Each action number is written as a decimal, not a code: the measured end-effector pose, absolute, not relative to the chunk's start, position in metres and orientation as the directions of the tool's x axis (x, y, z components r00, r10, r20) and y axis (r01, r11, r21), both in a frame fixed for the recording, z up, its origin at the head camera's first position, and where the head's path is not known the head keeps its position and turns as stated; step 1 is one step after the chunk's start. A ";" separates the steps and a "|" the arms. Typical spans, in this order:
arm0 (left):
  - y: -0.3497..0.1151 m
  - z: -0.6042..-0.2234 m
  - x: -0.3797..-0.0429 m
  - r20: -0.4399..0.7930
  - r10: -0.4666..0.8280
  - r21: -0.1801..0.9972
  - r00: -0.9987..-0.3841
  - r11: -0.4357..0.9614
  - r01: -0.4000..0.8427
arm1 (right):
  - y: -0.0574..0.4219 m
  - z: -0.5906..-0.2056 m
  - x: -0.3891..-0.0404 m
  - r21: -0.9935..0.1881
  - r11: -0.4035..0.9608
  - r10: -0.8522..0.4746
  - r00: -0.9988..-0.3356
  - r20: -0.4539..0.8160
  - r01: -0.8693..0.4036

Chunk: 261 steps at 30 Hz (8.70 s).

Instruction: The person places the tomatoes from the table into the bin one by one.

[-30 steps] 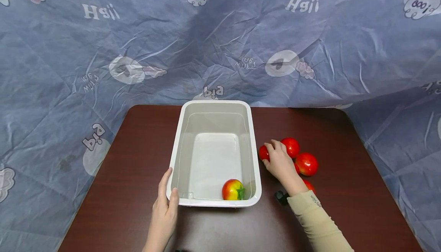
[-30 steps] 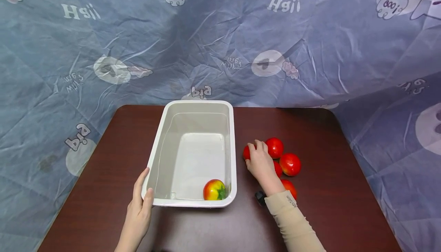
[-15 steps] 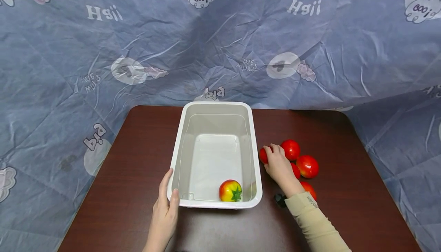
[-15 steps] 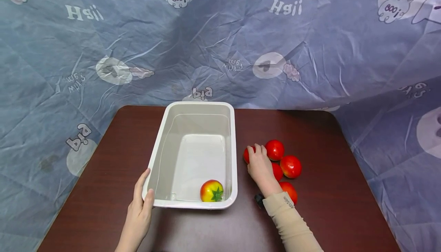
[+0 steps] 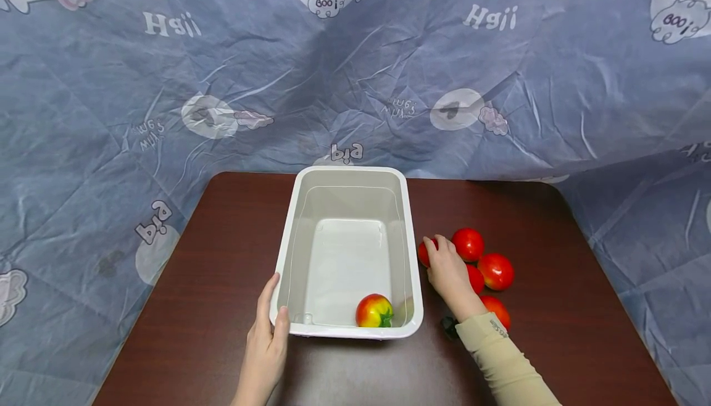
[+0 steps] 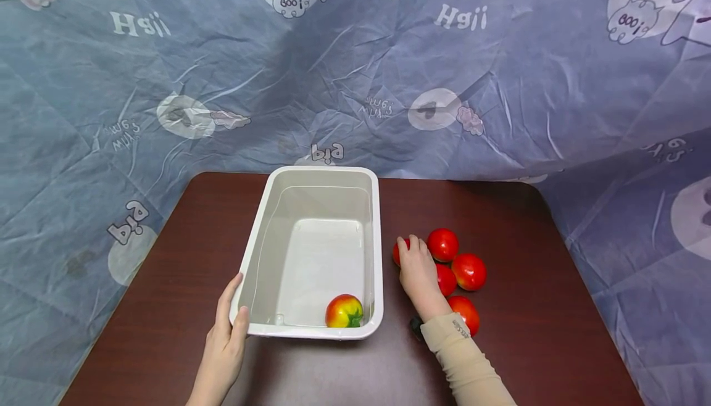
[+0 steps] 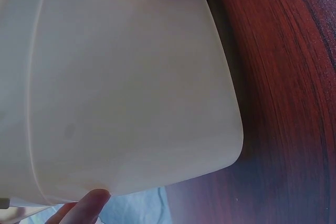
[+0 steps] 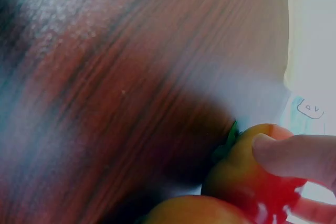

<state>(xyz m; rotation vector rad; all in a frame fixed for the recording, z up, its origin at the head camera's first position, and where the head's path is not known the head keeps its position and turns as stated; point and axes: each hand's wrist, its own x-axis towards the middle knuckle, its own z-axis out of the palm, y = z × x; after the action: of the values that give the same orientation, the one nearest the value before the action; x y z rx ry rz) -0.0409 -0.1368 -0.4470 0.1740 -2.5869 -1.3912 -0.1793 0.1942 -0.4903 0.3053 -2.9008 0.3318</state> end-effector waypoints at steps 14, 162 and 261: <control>-0.138 -0.448 -0.042 0.130 -0.199 0.848 -0.971 0.529 0.005 | 0.196 -0.475 -0.177 -0.285 0.932 -0.149 -0.955 0.258 -0.223; -0.136 -0.450 -0.041 0.152 -0.200 0.851 -0.968 0.525 0.025 | 0.225 -0.446 -0.130 -0.311 0.941 -0.054 -0.967 0.251 -0.133; -0.134 -0.449 -0.043 0.138 -0.213 0.837 -0.967 0.548 -0.001 | 0.299 -0.463 -0.143 -0.361 0.933 0.033 -0.995 0.094 -0.003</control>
<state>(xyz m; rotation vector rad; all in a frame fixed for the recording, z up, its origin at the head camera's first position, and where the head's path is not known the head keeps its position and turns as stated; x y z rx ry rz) -0.0429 -0.1344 -0.4489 0.1794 -2.5607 -1.3841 -0.1429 0.2987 -0.4632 -0.0234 -2.9907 0.5581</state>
